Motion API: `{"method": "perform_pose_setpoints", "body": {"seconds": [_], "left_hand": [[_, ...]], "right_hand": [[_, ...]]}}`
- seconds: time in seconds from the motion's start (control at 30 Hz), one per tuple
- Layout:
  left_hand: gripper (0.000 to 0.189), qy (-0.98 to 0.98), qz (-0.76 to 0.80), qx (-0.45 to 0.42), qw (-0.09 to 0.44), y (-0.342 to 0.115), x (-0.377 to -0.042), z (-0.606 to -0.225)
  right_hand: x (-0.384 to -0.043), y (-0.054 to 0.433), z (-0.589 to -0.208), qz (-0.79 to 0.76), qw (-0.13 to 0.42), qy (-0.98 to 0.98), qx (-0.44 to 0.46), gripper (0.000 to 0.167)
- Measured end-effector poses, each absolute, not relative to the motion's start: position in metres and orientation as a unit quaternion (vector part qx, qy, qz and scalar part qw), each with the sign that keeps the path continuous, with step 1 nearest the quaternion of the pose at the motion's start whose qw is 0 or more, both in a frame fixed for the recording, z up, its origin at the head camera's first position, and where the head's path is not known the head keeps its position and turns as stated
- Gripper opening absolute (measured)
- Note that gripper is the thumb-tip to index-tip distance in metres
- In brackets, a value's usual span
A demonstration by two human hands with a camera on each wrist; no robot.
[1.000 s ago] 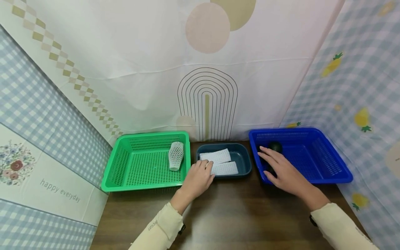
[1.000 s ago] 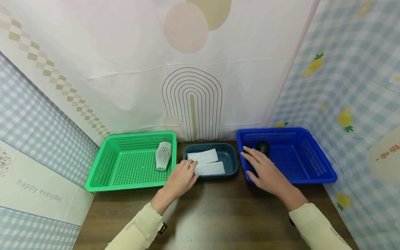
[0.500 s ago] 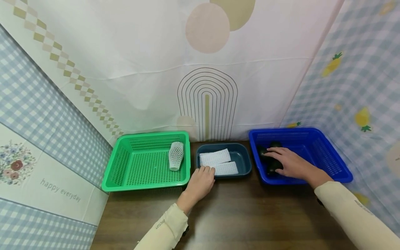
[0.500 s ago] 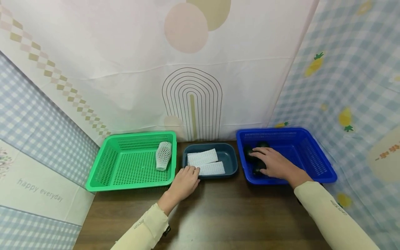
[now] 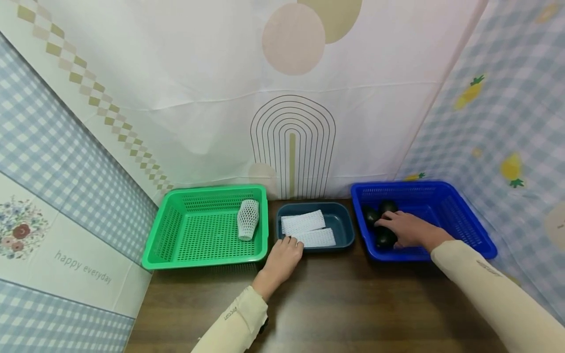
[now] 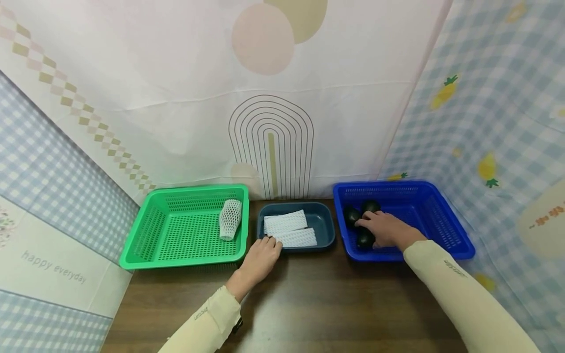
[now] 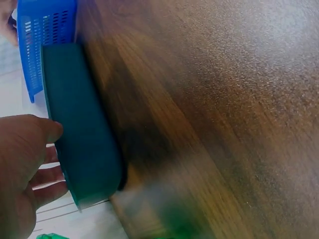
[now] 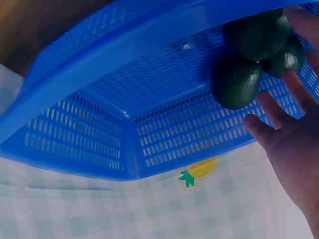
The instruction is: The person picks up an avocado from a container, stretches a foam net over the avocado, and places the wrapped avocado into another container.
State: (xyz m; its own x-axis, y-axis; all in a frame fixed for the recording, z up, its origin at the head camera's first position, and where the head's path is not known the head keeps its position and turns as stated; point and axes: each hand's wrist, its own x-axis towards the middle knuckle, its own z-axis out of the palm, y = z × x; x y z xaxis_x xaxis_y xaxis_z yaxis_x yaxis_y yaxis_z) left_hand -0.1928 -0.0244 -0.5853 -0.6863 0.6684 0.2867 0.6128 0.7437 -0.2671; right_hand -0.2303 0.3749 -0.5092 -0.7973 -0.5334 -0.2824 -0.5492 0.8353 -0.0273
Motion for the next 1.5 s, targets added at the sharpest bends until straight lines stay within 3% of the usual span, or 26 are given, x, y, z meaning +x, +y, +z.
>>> {"method": "perform_pose_setpoints", "body": {"seconds": [0.43, 0.63, 0.97, 1.13, 1.5], "left_hand": [[0.007, -0.918, 0.066, -0.345, 0.187, -0.025, -0.195, -0.588], [0.007, -0.919, 0.067, -0.343, 0.185, -0.025, -0.197, -0.587], [0.008, -0.916, 0.062, -0.346, 0.193, -0.026, -0.197, -0.588], [0.008, -0.917, 0.055, -0.344, 0.194, -0.026, -0.198, -0.59], [0.009, -0.916, 0.039, -0.345, 0.199, -0.026, -0.198, -0.593]], "right_hand": [[-0.242, 0.368, -0.516, 0.048, 0.277, 0.935, -0.214, 0.072], [-0.243, 0.372, -0.525, 0.014, 0.314, 0.931, -0.185, 0.073], [-0.243, 0.377, -0.533, -0.048, 0.331, 0.932, -0.138, 0.069], [-0.243, 0.379, -0.528, -0.083, 0.317, 0.936, -0.13, 0.064], [-0.236, 0.389, -0.526, -0.143, 0.279, 0.939, -0.143, 0.073]]}}
